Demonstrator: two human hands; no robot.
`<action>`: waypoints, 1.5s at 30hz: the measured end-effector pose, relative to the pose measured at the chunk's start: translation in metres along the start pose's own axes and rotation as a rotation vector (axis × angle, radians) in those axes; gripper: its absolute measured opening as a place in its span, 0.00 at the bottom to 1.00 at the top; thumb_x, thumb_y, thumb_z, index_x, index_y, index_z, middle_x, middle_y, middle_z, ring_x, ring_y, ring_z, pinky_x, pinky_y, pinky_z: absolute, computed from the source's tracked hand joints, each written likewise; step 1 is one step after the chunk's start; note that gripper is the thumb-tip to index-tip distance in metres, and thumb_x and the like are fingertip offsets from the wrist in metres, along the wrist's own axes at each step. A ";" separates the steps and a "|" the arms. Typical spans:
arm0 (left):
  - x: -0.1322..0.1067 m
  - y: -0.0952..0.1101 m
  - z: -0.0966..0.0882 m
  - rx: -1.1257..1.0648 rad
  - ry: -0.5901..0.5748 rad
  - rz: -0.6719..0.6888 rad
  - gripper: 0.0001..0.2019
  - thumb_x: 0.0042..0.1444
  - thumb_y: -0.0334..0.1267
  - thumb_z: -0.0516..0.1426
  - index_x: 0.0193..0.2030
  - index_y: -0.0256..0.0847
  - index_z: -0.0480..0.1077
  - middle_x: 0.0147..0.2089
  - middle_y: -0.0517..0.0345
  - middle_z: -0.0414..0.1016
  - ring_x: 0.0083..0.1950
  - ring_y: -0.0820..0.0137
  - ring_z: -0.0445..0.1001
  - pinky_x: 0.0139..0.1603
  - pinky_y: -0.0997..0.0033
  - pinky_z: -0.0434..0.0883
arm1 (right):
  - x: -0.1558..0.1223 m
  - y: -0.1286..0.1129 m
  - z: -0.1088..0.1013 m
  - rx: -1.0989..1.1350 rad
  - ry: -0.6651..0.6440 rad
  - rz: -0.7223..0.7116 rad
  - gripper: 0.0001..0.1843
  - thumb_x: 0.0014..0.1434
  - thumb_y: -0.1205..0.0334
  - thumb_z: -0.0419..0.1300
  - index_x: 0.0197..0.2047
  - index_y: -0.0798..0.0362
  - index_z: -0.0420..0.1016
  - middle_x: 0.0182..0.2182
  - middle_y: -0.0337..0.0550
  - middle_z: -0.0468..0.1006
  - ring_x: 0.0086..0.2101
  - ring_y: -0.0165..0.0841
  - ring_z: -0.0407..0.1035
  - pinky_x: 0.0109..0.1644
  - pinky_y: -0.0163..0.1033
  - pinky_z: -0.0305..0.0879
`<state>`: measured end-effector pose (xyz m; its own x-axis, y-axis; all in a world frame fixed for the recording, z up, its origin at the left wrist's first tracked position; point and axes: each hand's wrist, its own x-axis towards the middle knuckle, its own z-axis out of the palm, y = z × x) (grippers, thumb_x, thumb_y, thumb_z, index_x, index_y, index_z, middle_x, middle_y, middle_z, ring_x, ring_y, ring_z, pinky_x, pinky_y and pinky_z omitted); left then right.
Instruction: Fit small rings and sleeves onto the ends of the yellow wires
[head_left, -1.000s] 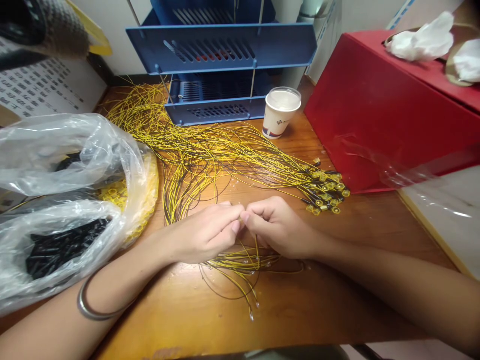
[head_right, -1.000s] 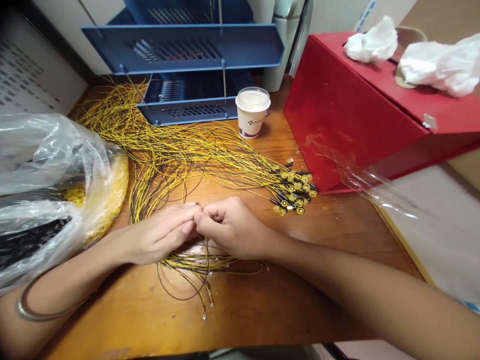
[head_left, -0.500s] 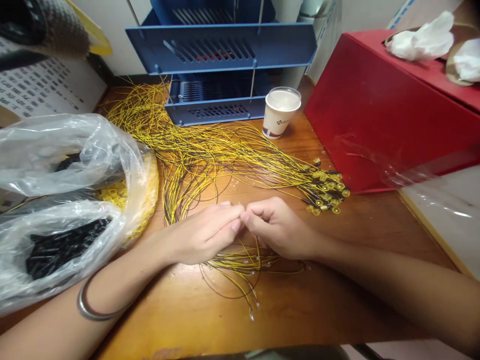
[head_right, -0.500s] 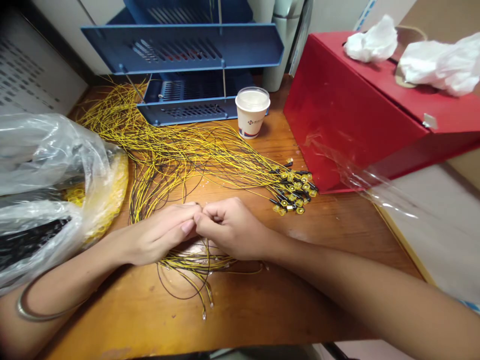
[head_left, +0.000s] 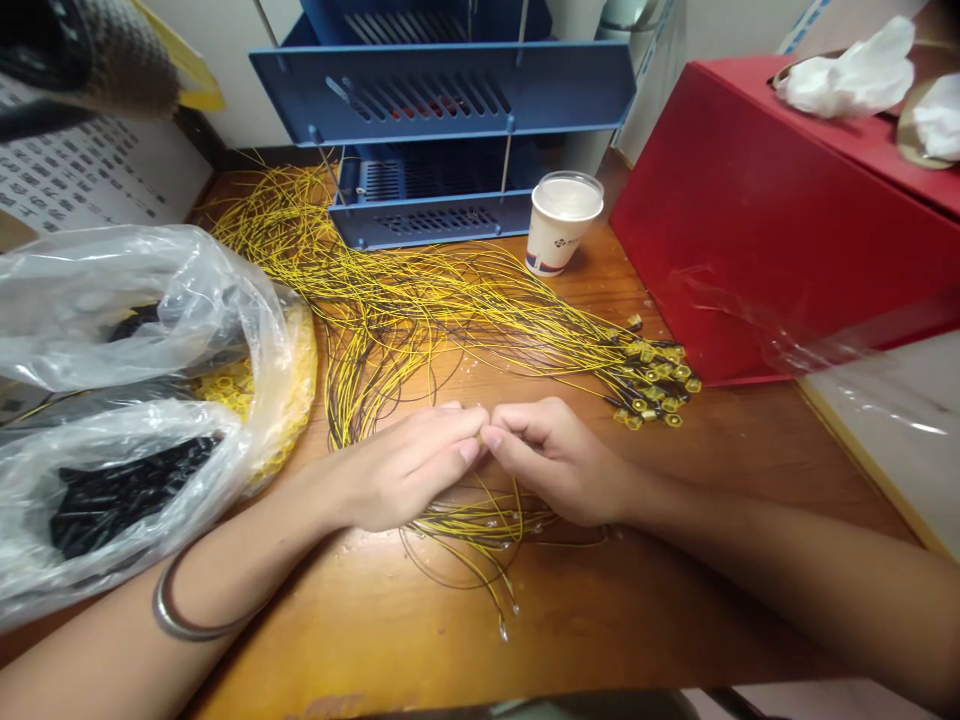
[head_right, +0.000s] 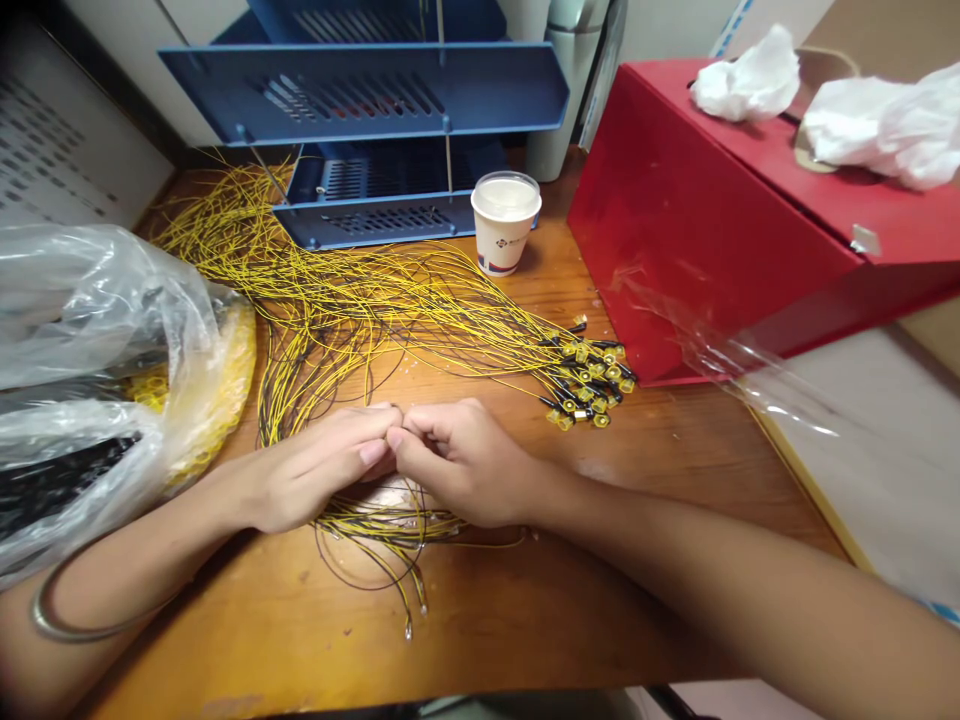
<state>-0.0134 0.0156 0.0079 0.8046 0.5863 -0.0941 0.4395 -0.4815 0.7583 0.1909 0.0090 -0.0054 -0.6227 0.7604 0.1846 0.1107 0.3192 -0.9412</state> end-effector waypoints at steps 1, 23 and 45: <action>0.000 0.000 0.000 -0.004 -0.001 0.000 0.17 0.71 0.43 0.37 0.34 0.40 0.56 0.33 0.60 0.62 0.35 0.69 0.61 0.40 0.67 0.59 | 0.000 0.000 0.000 0.004 -0.001 -0.001 0.19 0.67 0.63 0.51 0.23 0.54 0.56 0.21 0.32 0.55 0.23 0.23 0.50 0.27 0.31 0.49; -0.001 0.001 -0.001 0.010 -0.025 -0.037 0.17 0.71 0.44 0.37 0.35 0.40 0.57 0.35 0.59 0.63 0.38 0.68 0.61 0.41 0.66 0.60 | 0.000 -0.002 -0.001 -0.025 0.003 -0.005 0.19 0.67 0.63 0.50 0.23 0.54 0.56 0.21 0.32 0.55 0.23 0.24 0.51 0.27 0.32 0.48; 0.000 0.004 -0.003 -0.002 -0.029 -0.024 0.16 0.71 0.42 0.38 0.35 0.40 0.57 0.35 0.59 0.63 0.38 0.69 0.61 0.41 0.67 0.60 | 0.000 -0.003 -0.002 0.001 -0.017 0.057 0.21 0.68 0.61 0.49 0.23 0.53 0.55 0.21 0.32 0.54 0.23 0.24 0.49 0.28 0.33 0.48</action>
<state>-0.0126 0.0158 0.0124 0.8051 0.5785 -0.1306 0.4579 -0.4663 0.7569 0.1925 0.0091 -0.0022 -0.6282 0.7678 0.1256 0.1461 0.2750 -0.9503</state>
